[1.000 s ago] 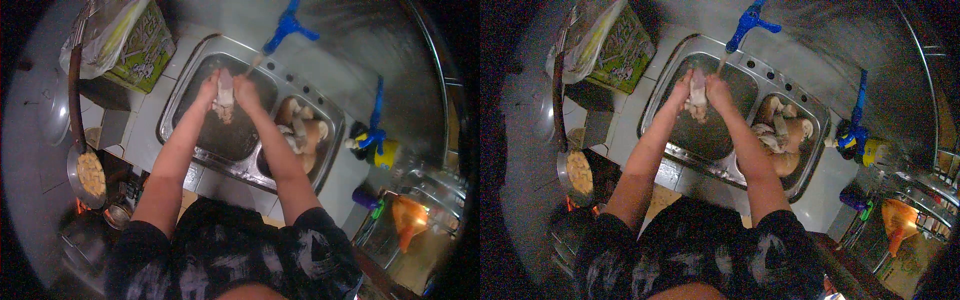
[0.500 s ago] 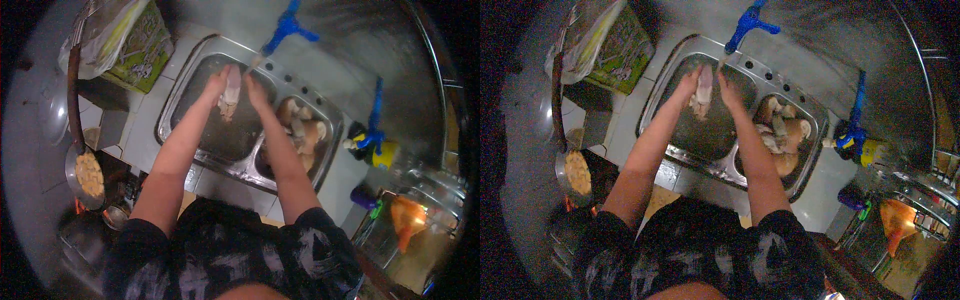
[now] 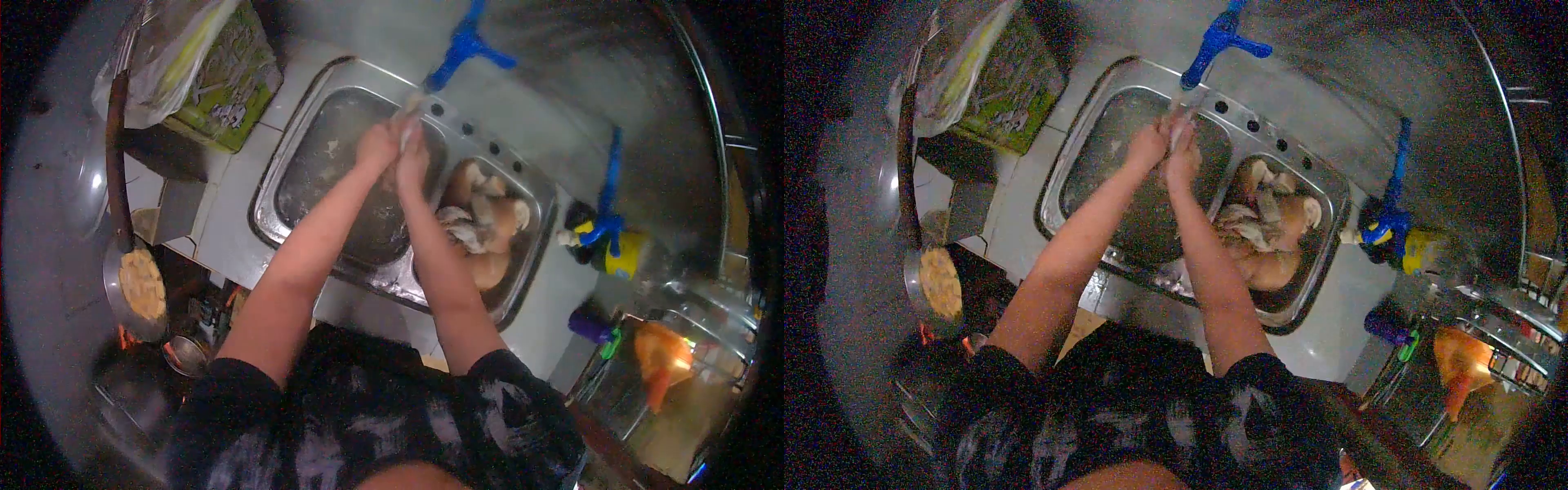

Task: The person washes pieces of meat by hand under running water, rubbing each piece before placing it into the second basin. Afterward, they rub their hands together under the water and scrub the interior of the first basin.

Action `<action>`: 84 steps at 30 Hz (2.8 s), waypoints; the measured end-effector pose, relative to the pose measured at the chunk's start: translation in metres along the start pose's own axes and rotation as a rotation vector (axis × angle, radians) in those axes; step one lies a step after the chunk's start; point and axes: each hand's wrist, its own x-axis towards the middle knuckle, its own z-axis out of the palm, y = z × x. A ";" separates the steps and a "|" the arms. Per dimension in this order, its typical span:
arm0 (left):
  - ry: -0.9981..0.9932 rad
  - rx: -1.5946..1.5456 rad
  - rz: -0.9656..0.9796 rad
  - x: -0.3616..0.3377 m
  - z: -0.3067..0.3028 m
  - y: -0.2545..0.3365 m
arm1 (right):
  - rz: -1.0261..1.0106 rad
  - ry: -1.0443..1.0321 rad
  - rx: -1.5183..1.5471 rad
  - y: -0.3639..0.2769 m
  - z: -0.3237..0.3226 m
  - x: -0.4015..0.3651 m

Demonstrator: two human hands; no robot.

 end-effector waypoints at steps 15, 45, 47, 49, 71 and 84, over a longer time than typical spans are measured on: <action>0.191 -0.236 0.071 -0.011 -0.008 -0.005 | -0.071 -0.006 -0.046 -0.004 -0.012 -0.008; -0.072 -0.677 -0.159 0.029 0.034 -0.052 | 0.021 -0.207 0.081 0.002 -0.028 0.010; -0.151 -0.787 -0.294 0.023 0.016 -0.035 | 0.018 -0.205 0.168 0.008 -0.023 0.013; -0.187 -0.842 -0.343 0.014 0.002 -0.020 | 0.019 -0.199 0.258 0.011 -0.020 0.014; 0.112 -0.546 0.003 0.016 0.002 -0.004 | -0.215 -0.192 -0.359 -0.023 -0.036 0.000; -0.045 -0.983 -0.291 0.012 0.000 -0.012 | -0.193 -0.134 0.161 -0.012 -0.027 0.008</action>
